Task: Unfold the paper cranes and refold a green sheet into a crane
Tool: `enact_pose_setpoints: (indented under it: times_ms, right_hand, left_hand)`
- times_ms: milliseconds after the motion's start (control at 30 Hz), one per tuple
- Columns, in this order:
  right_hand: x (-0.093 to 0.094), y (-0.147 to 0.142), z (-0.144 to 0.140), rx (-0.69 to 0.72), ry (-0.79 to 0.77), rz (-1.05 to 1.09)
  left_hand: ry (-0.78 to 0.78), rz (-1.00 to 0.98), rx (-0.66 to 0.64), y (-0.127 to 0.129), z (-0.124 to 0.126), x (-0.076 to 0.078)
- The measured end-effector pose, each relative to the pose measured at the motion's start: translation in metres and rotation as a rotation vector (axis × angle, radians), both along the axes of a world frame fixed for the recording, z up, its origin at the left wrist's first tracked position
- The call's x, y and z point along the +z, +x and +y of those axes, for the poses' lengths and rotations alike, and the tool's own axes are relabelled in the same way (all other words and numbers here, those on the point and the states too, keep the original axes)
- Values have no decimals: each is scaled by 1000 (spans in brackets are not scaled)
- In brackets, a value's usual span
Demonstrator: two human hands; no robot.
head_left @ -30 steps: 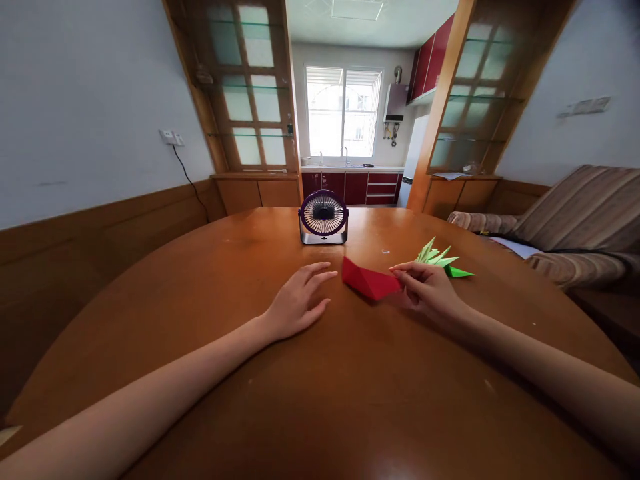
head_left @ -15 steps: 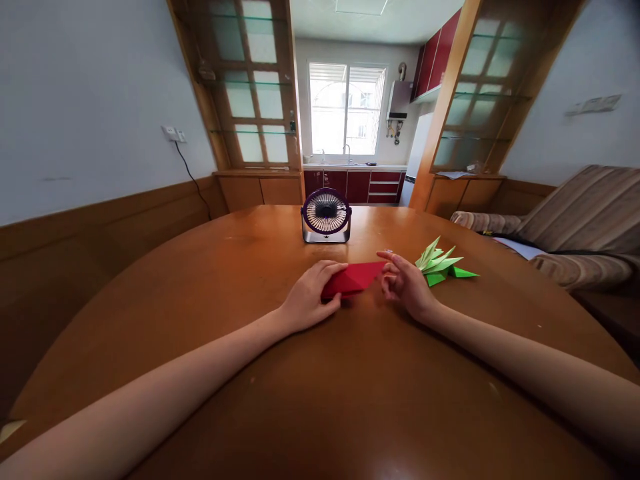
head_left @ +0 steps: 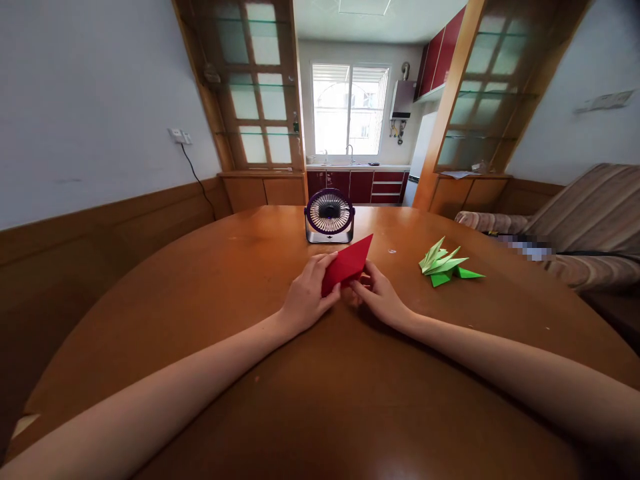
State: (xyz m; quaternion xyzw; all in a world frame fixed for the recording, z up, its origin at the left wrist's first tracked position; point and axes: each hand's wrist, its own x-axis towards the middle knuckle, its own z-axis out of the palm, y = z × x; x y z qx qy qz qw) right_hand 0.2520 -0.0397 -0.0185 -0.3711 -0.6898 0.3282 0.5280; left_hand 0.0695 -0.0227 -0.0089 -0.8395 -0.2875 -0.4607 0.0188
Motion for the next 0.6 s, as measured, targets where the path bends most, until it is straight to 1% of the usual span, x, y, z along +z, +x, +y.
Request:
enact_pose_setpoints:
  times_ms: [133, 267, 400, 500, 600]
  right_hand:
    - [1, 6, -1, -63, 76, -75]
    - [2, 6, -3, -75, 76, -92]
    - [-2, 5, -2, -85, 44, -120]
    - [-4, 7, 1, -80, 88, -138]
    - [-5, 9, 2, -78, 123, -158]
  left_hand:
    - [-3, 9, -13, -1, -1, 0]
    - [10, 14, -33, 0, 0, -1]
    - [61, 60, -82, 1, -1, -1]
    - [116, 119, -105, 1, -2, -1]
    - [161, 153, -95, 0, -4, -1]
